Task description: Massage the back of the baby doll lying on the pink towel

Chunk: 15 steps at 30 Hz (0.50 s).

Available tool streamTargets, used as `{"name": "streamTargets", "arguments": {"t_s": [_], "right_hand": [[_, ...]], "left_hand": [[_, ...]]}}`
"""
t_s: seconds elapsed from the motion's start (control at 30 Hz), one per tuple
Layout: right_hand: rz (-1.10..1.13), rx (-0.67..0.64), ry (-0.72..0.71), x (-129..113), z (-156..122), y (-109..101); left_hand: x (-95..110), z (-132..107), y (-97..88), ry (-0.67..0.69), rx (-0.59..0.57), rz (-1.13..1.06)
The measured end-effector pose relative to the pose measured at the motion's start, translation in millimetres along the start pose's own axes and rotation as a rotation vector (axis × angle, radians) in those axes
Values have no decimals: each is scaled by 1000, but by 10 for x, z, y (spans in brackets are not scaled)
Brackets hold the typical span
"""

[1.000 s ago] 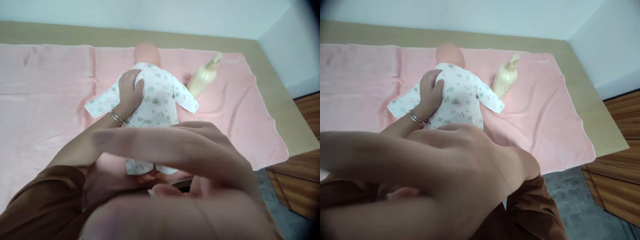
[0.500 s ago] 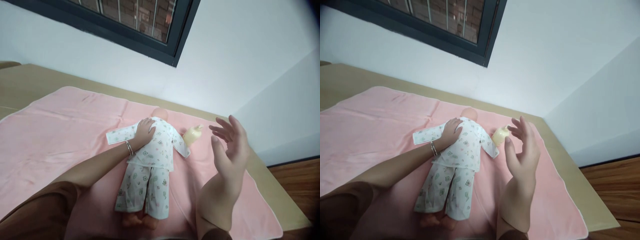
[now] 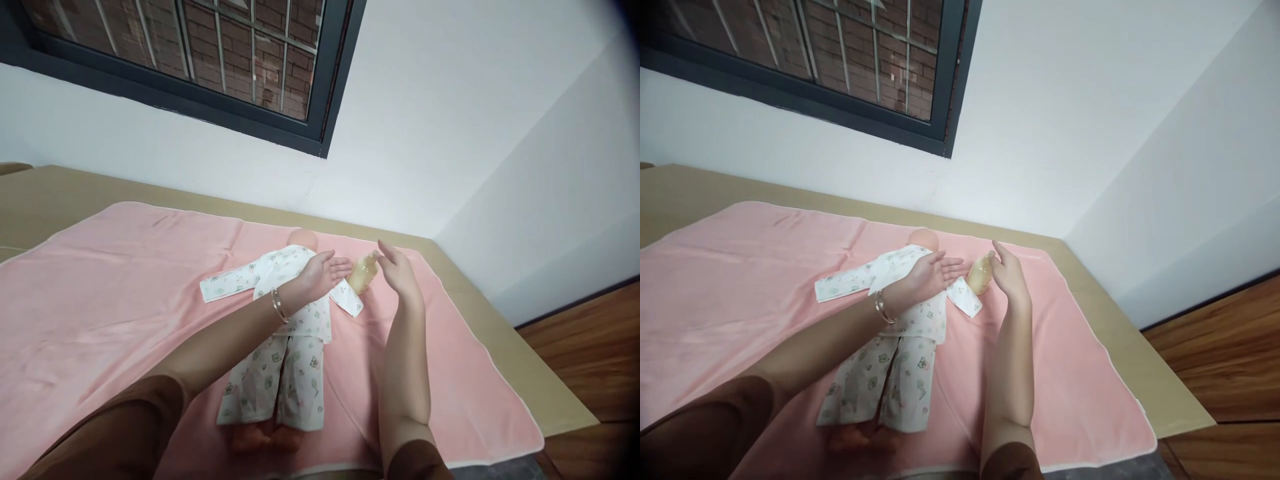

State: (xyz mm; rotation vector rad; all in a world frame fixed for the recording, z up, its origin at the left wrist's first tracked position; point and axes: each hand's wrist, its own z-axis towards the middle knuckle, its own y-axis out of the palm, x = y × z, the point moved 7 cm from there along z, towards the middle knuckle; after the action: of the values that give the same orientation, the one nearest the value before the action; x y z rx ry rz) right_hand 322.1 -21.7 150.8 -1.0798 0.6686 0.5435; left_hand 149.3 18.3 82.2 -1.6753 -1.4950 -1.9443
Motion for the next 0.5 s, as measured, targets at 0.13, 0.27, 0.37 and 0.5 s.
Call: {"name": "streamTargets", "arguments": {"t_s": [0.13, 0.27, 0.37, 0.5], "right_hand": [[-30, -93, 13, 196, 143, 149], [-64, -125, -7, 227, 149, 182], [-85, -130, -23, 192, 140, 193], [-119, -99, -16, 161, 141, 189]], "left_hand": [[-191, 277, 201, -164, -71, -264], [-242, 424, 286, -165, -49, -342], [-272, 441, 336, -176, -39, -384], [-342, 354, 241, -222, 46, -386]]}}
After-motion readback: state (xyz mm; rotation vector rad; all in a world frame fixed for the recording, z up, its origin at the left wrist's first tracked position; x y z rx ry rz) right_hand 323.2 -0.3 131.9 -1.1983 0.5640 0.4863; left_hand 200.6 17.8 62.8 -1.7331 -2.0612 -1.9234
